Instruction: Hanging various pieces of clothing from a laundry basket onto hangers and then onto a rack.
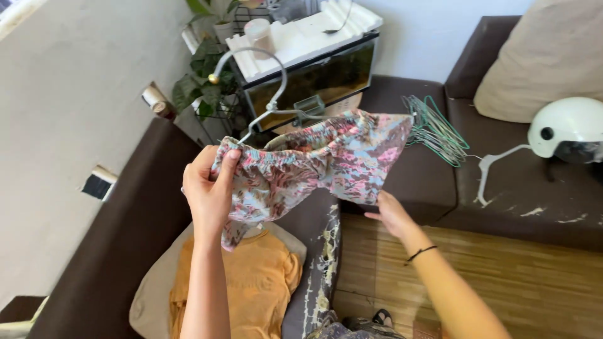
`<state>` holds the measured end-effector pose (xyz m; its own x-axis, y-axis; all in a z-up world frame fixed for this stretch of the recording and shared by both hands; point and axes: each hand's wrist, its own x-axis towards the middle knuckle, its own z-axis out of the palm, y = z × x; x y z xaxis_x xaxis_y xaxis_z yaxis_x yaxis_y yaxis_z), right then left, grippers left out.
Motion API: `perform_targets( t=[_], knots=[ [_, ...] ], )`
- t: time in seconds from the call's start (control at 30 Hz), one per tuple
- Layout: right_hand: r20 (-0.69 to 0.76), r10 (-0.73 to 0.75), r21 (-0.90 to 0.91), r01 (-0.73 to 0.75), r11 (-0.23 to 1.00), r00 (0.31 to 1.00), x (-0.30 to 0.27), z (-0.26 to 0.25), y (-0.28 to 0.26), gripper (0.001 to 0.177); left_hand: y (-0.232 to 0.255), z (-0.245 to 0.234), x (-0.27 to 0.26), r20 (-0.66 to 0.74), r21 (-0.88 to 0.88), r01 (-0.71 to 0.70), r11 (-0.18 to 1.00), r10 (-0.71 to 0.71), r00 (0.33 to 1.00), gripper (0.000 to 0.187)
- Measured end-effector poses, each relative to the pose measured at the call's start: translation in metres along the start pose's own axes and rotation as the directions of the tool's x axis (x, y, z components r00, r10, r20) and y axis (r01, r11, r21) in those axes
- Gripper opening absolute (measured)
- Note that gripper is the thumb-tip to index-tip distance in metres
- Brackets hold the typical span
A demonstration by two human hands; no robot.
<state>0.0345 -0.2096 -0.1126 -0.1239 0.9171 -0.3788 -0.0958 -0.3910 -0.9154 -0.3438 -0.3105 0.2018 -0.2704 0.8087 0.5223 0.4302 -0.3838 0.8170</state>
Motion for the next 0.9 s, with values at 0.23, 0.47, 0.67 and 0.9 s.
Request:
perform_targets(
  t=[0.23,0.47,0.67,0.9],
  knots=[
    [-0.042,0.432,0.384,-0.385,0.839,0.901,-0.047,0.067,0.003,0.059,-0.022,-0.011,0.007,0.060,0.042,-0.058,0.997,0.056,0.997,0.025],
    [0.036,-0.001,0.529,-0.018,0.848,0.999,-0.035,-0.049,0.062,0.027,-0.055,-0.002,0.008,0.046,-0.178,0.155,0.972,-0.149,0.988,0.026],
    [-0.387,-0.104,0.486,0.298,0.821,0.916,-0.064,-0.123,0.022,0.016,-0.093,0.014,-0.002,-0.130,-0.215,0.228,0.950,-0.259,0.957,0.027],
    [-0.059,-0.230,0.680,0.208,0.703,0.971,-0.087,-0.170,-0.017,0.024,-0.083,0.051,-0.016,-0.136,-0.277,0.272,0.922,-0.318,0.938,0.032]
  ],
)
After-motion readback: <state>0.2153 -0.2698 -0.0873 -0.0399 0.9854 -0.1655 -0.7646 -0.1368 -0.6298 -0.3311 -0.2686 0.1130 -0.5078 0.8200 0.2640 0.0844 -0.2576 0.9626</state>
